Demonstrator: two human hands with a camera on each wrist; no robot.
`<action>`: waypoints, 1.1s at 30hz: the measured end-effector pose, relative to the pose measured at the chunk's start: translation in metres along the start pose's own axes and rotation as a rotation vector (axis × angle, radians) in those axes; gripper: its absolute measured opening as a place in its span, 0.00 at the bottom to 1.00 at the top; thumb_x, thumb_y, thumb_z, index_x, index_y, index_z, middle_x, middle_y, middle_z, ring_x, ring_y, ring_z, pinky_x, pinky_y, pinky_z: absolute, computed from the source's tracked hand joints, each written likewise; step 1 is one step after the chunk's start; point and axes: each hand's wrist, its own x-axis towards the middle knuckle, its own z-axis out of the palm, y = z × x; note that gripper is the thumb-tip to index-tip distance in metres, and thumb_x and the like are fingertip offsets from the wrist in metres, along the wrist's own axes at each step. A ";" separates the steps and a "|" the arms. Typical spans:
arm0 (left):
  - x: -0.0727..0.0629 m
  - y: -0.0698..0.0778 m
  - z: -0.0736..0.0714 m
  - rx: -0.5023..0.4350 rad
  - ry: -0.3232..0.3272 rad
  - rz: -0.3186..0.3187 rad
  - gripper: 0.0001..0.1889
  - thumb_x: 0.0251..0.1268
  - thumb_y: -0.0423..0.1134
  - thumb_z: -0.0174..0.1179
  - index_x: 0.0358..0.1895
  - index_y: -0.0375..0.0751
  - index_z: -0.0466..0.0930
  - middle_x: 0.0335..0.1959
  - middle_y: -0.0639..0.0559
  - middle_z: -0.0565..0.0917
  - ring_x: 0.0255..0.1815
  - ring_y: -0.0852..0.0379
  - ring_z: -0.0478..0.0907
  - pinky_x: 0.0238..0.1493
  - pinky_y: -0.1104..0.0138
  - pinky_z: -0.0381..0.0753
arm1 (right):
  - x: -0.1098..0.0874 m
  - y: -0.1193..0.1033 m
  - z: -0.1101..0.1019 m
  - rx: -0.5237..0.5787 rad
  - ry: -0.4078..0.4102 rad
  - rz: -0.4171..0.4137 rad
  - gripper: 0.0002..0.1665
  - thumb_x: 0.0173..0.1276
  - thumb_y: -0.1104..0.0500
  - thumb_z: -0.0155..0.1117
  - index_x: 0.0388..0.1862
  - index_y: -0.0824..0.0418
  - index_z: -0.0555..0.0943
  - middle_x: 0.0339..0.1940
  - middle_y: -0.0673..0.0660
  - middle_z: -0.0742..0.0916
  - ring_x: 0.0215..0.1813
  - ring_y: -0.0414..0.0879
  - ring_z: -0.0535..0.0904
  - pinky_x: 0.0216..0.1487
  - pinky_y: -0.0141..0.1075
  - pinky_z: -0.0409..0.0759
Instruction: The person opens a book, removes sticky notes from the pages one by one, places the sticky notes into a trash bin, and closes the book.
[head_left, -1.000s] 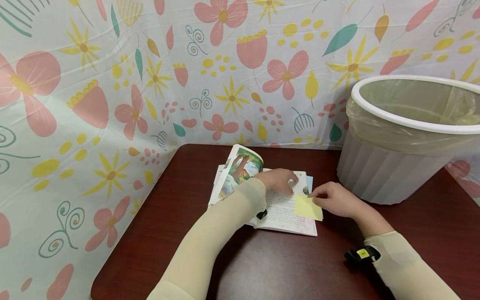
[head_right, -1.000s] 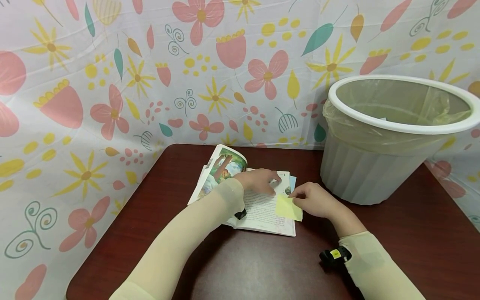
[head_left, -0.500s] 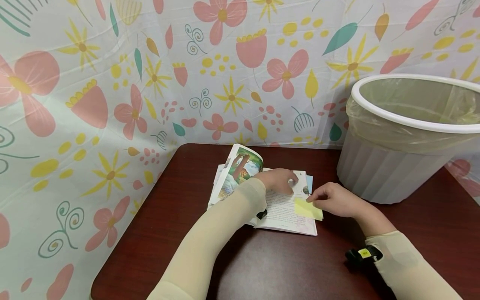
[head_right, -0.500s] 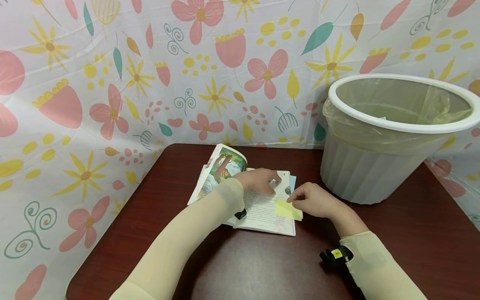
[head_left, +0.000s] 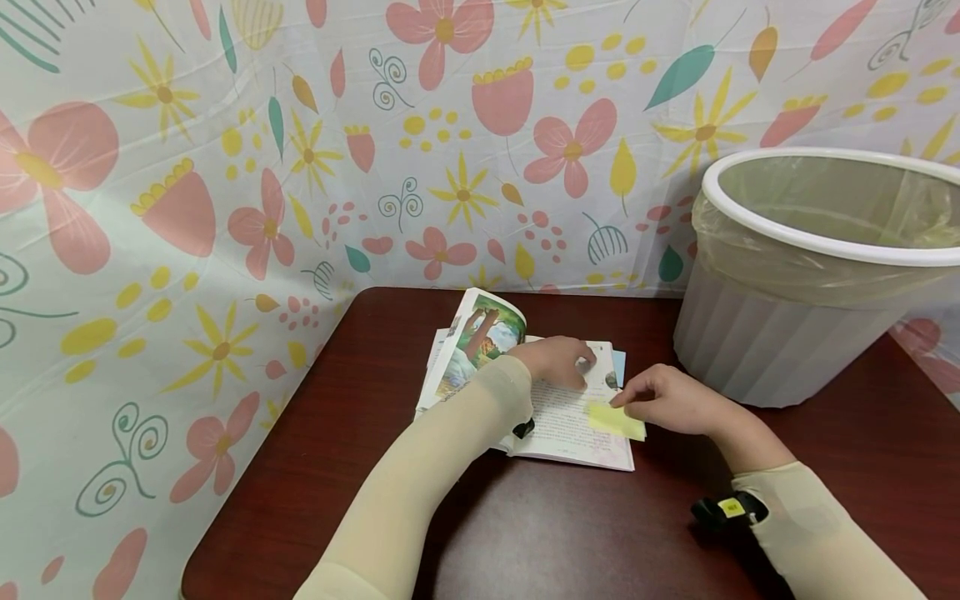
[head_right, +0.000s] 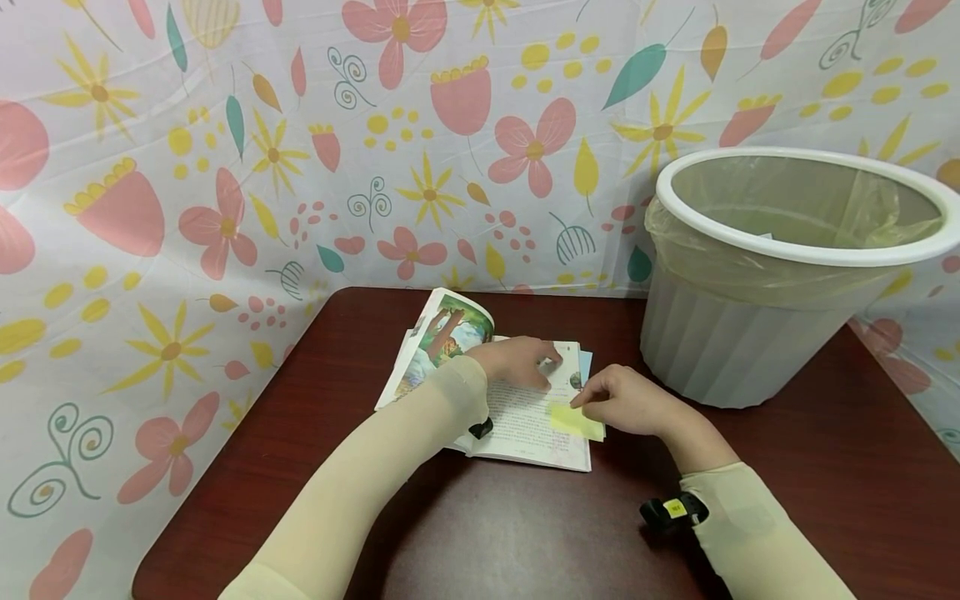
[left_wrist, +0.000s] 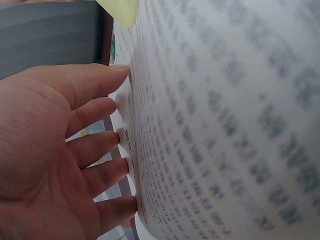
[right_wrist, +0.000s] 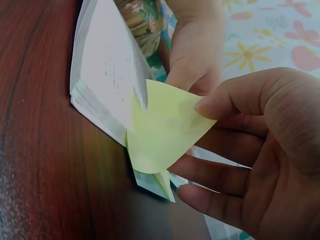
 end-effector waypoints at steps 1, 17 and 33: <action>0.000 0.000 0.000 -0.001 -0.001 -0.002 0.28 0.70 0.49 0.63 0.72 0.59 0.74 0.75 0.63 0.72 0.77 0.62 0.68 0.72 0.66 0.71 | 0.000 -0.001 0.000 0.000 -0.002 -0.006 0.11 0.68 0.65 0.67 0.46 0.58 0.92 0.48 0.54 0.92 0.40 0.31 0.77 0.40 0.28 0.78; -0.001 0.002 0.000 -0.014 -0.011 -0.027 0.28 0.69 0.51 0.65 0.72 0.61 0.75 0.75 0.65 0.71 0.77 0.62 0.67 0.73 0.64 0.72 | -0.003 -0.013 -0.002 0.003 -0.043 -0.044 0.11 0.69 0.63 0.67 0.46 0.57 0.92 0.47 0.52 0.92 0.48 0.31 0.83 0.44 0.29 0.82; -0.002 0.003 -0.001 -0.029 -0.014 -0.035 0.28 0.70 0.51 0.64 0.72 0.63 0.74 0.76 0.66 0.71 0.78 0.62 0.66 0.73 0.65 0.71 | -0.006 -0.024 -0.002 0.040 -0.072 -0.062 0.11 0.68 0.65 0.67 0.46 0.58 0.92 0.45 0.54 0.93 0.41 0.29 0.80 0.38 0.28 0.81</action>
